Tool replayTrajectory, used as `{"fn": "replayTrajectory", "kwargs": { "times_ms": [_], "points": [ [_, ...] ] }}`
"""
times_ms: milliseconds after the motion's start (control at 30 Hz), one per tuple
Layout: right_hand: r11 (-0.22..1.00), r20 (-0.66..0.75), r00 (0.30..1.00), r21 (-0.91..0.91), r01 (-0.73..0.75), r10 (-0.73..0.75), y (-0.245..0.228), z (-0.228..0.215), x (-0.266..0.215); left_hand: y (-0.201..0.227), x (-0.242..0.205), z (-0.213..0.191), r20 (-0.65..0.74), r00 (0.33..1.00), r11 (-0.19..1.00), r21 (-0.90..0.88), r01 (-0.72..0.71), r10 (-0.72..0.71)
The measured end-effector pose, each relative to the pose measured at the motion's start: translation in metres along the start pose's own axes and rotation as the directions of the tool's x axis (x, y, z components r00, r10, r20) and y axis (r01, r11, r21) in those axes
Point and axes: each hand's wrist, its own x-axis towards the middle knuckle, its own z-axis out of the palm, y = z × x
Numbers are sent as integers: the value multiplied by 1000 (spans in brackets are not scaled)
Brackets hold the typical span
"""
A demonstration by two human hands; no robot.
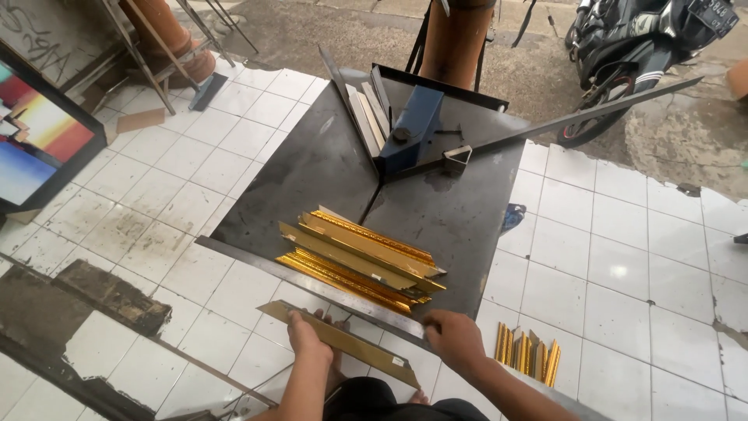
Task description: The person gathers gold-colored moulding strips, measures them with a metal ruler, and cuts them using a manual miter saw. The person then measures the cut pieces and stacks them on the table.
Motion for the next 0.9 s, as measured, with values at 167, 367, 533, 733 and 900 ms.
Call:
{"fn": "replayTrajectory", "kwargs": {
  "times_ms": [167,367,533,733,900],
  "points": [
    [989,36,997,129,-66,61,-25,-38,3,14,-7,22,20,1000,1000,-10,9,-9],
    [996,47,999,84,-10,6,-20,-69,41,50,-19,90,176,982,997,-24,74,-69],
    [997,-30,998,58,-53,55,-28,-100,61,84,-13,170,451,893,998,-58,36,-6],
    [999,-162,987,-26,-29,25,-6,-109,106,128,-17,253,495,869,1000,-18,15,-4],
    [991,-230,965,-6,-132,128,2,-99,147,151,25,324,460,888,998,64,-6,-24]
  ]
}}
